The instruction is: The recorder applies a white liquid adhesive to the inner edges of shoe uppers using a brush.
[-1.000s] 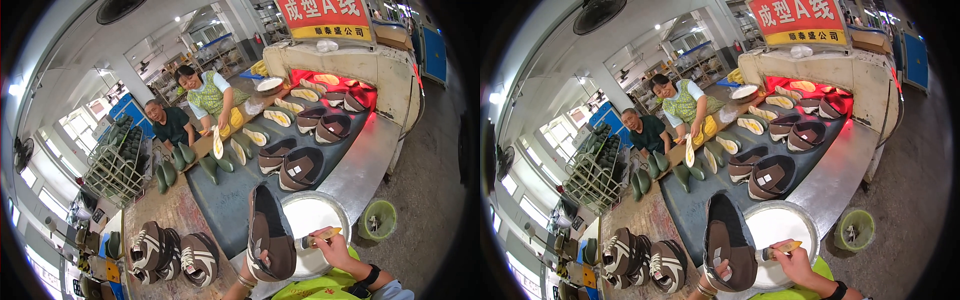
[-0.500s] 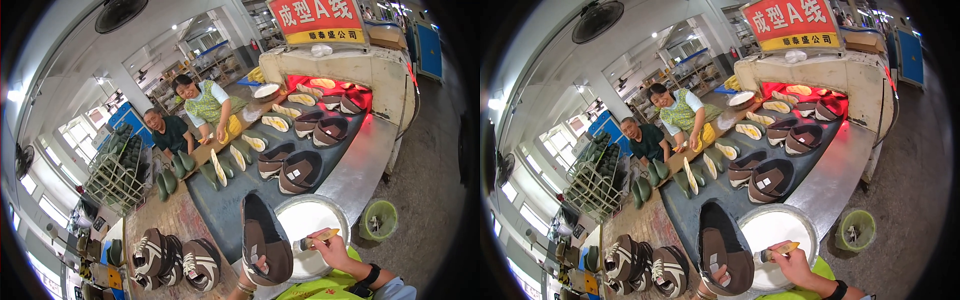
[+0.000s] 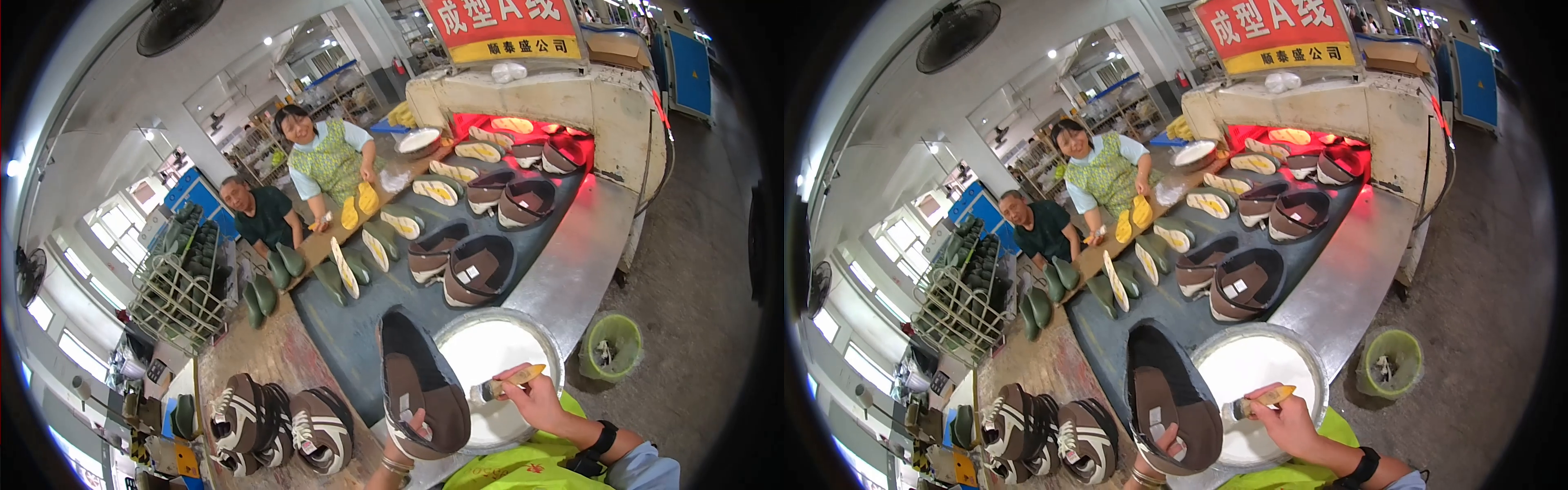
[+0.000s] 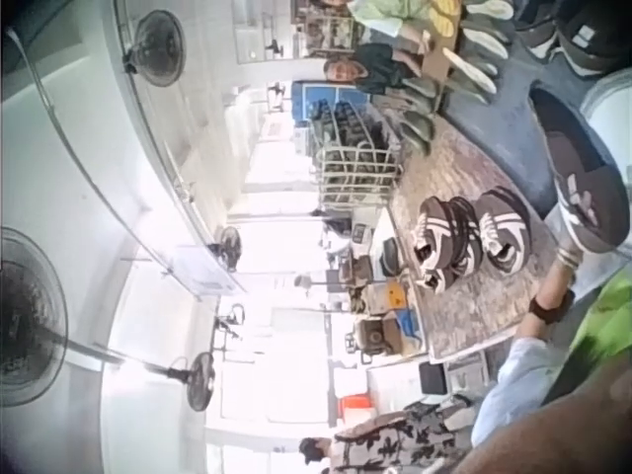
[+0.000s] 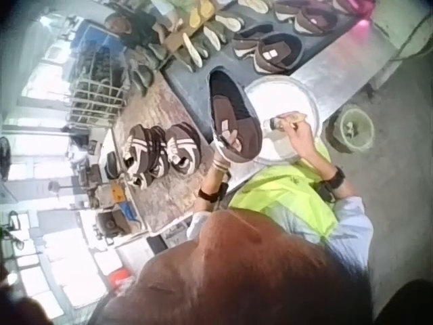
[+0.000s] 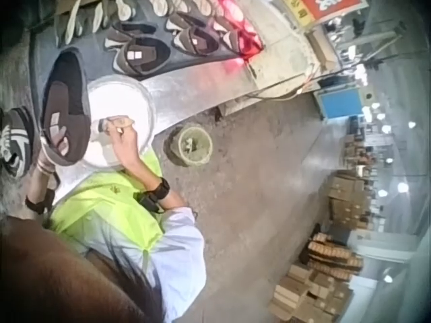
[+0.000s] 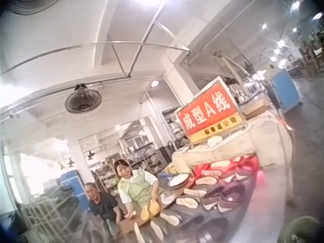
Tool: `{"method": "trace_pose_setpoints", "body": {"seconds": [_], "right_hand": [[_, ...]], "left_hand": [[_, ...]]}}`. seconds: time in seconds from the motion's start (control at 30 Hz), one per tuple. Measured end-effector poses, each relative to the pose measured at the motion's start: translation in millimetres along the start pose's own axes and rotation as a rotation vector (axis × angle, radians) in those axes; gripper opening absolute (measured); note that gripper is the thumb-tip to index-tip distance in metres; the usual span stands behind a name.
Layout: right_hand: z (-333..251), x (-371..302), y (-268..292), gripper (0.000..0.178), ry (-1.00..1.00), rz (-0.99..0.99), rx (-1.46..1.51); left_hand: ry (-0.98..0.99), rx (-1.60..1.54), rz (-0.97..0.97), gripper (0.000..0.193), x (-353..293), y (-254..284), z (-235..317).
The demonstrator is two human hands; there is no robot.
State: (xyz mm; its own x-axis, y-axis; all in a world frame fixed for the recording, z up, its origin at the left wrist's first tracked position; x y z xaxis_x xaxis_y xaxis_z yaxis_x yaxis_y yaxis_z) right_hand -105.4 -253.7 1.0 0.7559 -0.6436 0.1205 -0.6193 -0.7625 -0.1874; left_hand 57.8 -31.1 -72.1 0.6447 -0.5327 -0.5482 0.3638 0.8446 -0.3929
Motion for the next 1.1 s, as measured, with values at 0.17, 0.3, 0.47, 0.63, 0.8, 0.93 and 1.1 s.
{"method": "trace_pose_setpoints", "body": {"seconds": [0.17,0.3,0.47,0.63,0.8,0.93,1.1], "right_hand": [[-3.7,6.9,-6.5,0.018,0.03,-0.008,-0.019],[-35.2,5.8,-13.2,0.014,0.023,0.013,0.166],[-19.2,7.3,-18.0,0.015,-0.011,-0.078,0.032],[-28.6,21.5,-26.7,0.017,0.301,-0.13,-0.334],[-56.9,24.3,-34.3,0.015,0.446,-0.094,-0.327],[-40.0,23.7,-34.2,0.013,0.428,-0.108,-0.25],[-16.0,-0.5,-31.9,0.01,0.299,-0.194,-0.195]], "left_hand": [[-0.061,0.024,0.105,0.02,-7.6,-7.1,9.7],[-0.17,0.079,0.002,0.018,-7.9,-32.4,22.4],[-0.28,0.31,0.043,0.012,-9.1,-40.8,34.6],[-0.21,0.279,0.062,0.014,7.2,-14.0,14.7],[-0.217,0.31,0.011,0.01,-6.2,-16.5,19.1],[-0.292,0.497,0.08,0.042,-15.3,-35.7,31.8],[-0.498,0.558,0.104,0.034,-15.7,-31.3,38.0]]}}
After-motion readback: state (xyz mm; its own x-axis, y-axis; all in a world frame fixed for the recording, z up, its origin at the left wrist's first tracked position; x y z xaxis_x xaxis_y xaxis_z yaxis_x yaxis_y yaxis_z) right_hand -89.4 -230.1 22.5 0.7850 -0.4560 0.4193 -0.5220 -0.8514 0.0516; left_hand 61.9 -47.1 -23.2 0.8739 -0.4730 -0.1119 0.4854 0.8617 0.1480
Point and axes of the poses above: each hand's wrist, its own x-axis towards the middle knuckle, its own y-axis out of the back of the hand, z = x × y, the point moved 7 cm from there along x, towards the middle knuckle, and after that the axes turned 5 degrees about y, right-handed, at the moved point
